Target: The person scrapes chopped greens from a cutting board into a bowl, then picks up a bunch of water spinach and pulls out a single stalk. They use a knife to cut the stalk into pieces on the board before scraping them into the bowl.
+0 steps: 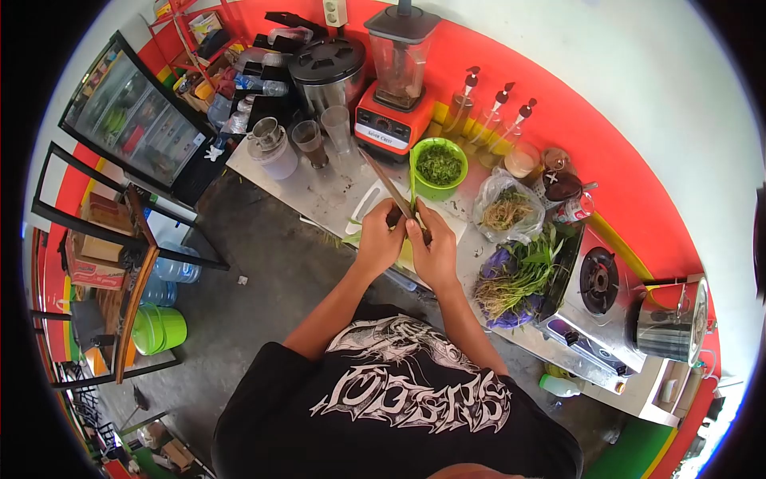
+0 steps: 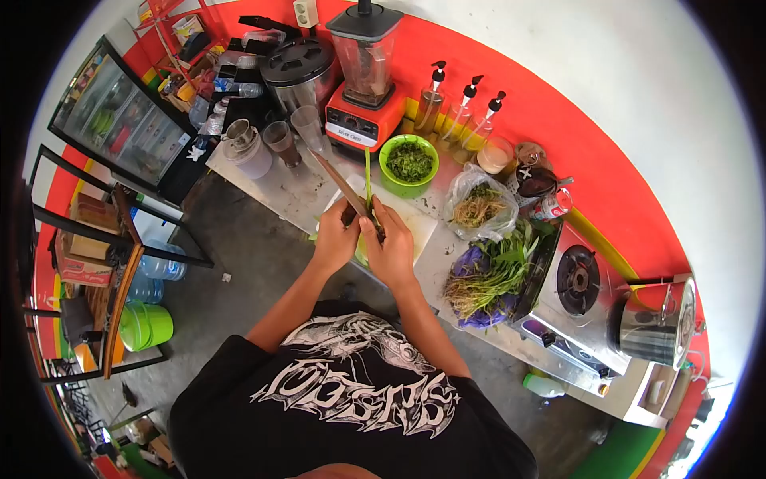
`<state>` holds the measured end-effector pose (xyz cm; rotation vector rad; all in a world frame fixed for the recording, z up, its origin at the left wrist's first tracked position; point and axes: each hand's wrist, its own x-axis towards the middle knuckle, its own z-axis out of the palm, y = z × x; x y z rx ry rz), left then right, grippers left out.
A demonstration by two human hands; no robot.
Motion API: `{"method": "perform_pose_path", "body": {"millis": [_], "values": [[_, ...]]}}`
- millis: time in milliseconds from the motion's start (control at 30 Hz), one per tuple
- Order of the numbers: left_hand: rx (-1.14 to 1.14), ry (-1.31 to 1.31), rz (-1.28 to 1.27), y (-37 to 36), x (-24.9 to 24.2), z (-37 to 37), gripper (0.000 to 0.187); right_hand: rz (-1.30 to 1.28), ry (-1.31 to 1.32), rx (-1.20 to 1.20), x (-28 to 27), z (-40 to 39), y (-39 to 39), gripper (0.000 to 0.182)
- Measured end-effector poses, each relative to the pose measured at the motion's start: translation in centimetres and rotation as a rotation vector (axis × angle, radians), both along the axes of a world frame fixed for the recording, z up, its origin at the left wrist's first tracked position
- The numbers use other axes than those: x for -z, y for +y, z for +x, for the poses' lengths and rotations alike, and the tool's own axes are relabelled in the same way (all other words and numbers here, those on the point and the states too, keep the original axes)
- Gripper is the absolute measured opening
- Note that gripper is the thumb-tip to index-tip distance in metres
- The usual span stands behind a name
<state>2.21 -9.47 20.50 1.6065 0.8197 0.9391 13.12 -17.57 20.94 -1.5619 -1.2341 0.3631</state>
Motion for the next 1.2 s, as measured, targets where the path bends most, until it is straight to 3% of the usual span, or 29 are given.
{"method": "perform_pose_path", "body": {"millis": [100,300,567,667,900,967,1000,1033,1100,1200], "values": [[0.018,-0.023,-0.006,1.3,0.3,-0.7,0.013,0.069,-0.059,0.04,0.2,-0.8,1.3,0.047],[0.105,-0.043,-0.055,4.4,1.7,-2.0,0.015,-0.023,0.311,0.042,1.2,-2.5,3.5,0.041],[0.269,0.074,-0.165,7.4,3.2,-3.6,0.014,-0.005,0.098,0.19,2.0,-4.3,5.6,0.033],[0.286,0.041,-0.099,8.2,4.1,-4.1,0.019,-0.05,-0.036,0.257,2.7,-4.8,5.8,0.033],[0.3,0.21,-0.137,9.9,6.0,-6.5,0.016,-0.16,-0.055,0.417,6.4,-3.8,7.6,0.034],[0.292,0.222,-0.166,10.7,6.2,-7.1,0.016,-0.09,0.078,0.467,9.3,-2.8,8.5,0.035],[0.285,0.184,-0.168,11.1,6.5,-7.3,0.016,-0.196,0.329,0.449,9.9,-2.7,9.2,0.037],[0.278,0.147,-0.171,11.4,6.8,-7.6,0.016,-0.195,0.331,0.45,10.4,-2.5,9.4,0.037],[0.264,0.101,-0.203,11.8,7.3,-8.1,0.016,-0.37,0.798,0.335,11.5,-2.5,9.5,0.041],[0.234,0.032,-0.258,12.1,7.3,-9.0,0.017,-0.412,0.869,0.279,13.3,-2.9,10.3,0.046]]}}
